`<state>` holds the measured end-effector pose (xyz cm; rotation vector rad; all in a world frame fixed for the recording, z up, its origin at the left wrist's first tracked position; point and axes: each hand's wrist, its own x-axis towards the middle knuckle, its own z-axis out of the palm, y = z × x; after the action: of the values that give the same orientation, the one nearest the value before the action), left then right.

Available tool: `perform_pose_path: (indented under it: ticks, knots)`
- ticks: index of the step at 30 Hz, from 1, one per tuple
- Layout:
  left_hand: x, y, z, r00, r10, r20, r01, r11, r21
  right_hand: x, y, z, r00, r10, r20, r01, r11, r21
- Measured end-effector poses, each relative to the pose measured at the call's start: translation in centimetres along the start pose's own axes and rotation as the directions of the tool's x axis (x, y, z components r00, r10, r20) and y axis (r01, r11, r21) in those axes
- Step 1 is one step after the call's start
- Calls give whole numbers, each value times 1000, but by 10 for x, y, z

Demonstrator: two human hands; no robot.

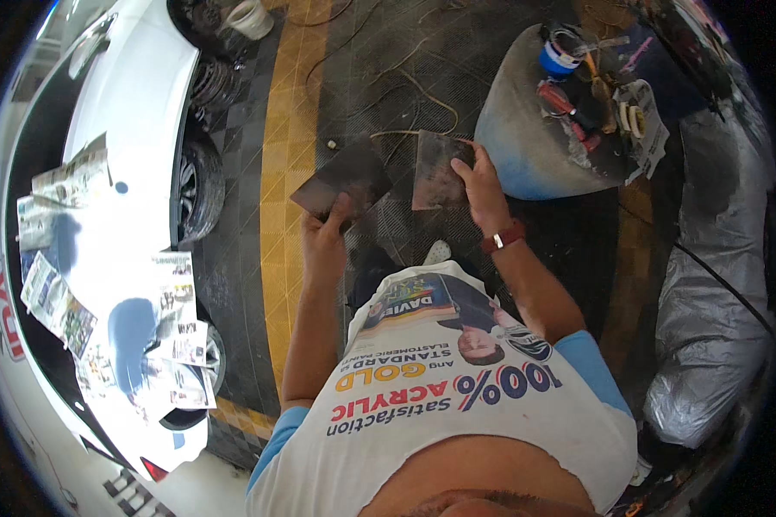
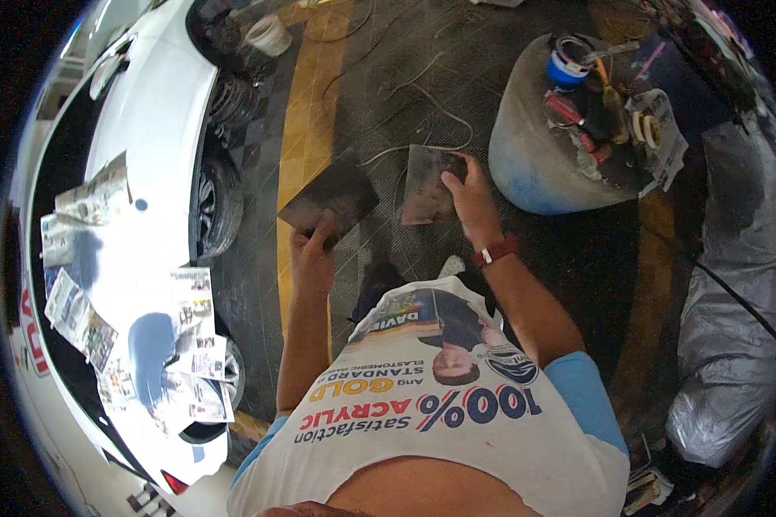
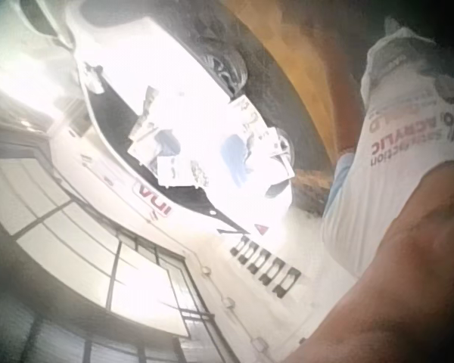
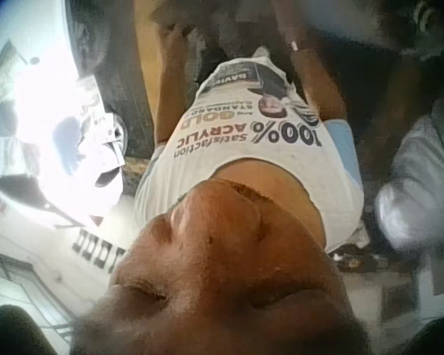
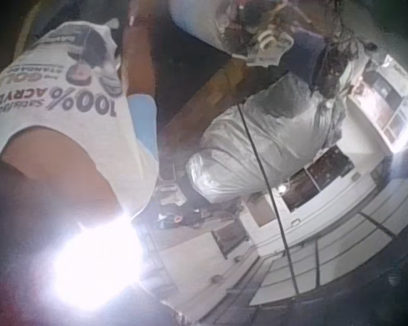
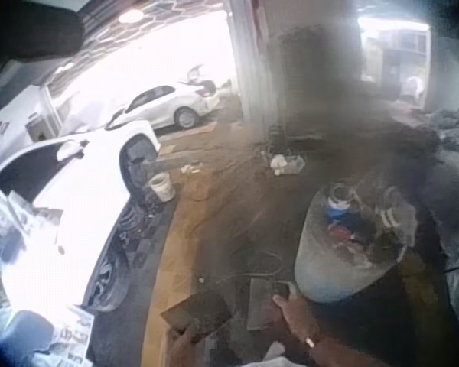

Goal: The person uses a yellow utility knife to scrape the surface of a white car fender, then switches to a sanding block to sand the same area. They later handle and inspect several sheets of sandpaper, folding and tearing them before the clip ends.

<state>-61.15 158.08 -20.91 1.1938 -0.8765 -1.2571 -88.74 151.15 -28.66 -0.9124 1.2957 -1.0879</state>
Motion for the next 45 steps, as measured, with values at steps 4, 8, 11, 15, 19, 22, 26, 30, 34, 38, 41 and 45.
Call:
perform_pose_path:
  ticks: [4,8,11,15,19,22,26,30,34,38,41,45]
  knots:
    - [35,-3,41,996,-67,60,71,995,-71,2,-17,10,994,10,-113,50,856,515]
    - [58,-2,66,968,-95,231,107,993,-41,22,-41,10,982,53,-184,66,807,586]
    - [82,1,90,932,37,360,-74,993,91,41,-53,5,978,43,-203,77,835,545]
    - [139,0,97,852,21,524,-233,910,343,80,-66,8,981,-57,-184,138,875,464]
    - [204,10,95,761,104,640,-465,775,427,130,-93,25,982,-56,-178,116,930,349]
    - [248,44,95,768,-85,635,-240,881,408,166,-126,47,980,0,-197,60,951,302]
    - [308,58,76,770,-8,638,-308,871,382,220,-152,77,989,-5,-149,35,979,200]
    - [354,58,63,763,-41,645,-231,915,330,260,-160,96,992,-20,-127,42,984,174]
    - [384,53,61,752,-90,652,-129,951,280,280,-164,102,987,-32,-156,53,990,131]
    - [410,36,55,703,-273,657,-23,915,404,295,-166,93,974,-75,-213,53,993,-105]
    - [430,44,51,620,-469,630,131,853,506,310,-186,80,961,-102,-257,39,970,-239]
    - [428,56,80,668,-81,740,-3,994,111,332,-167,65,929,-54,-367,129,974,184]
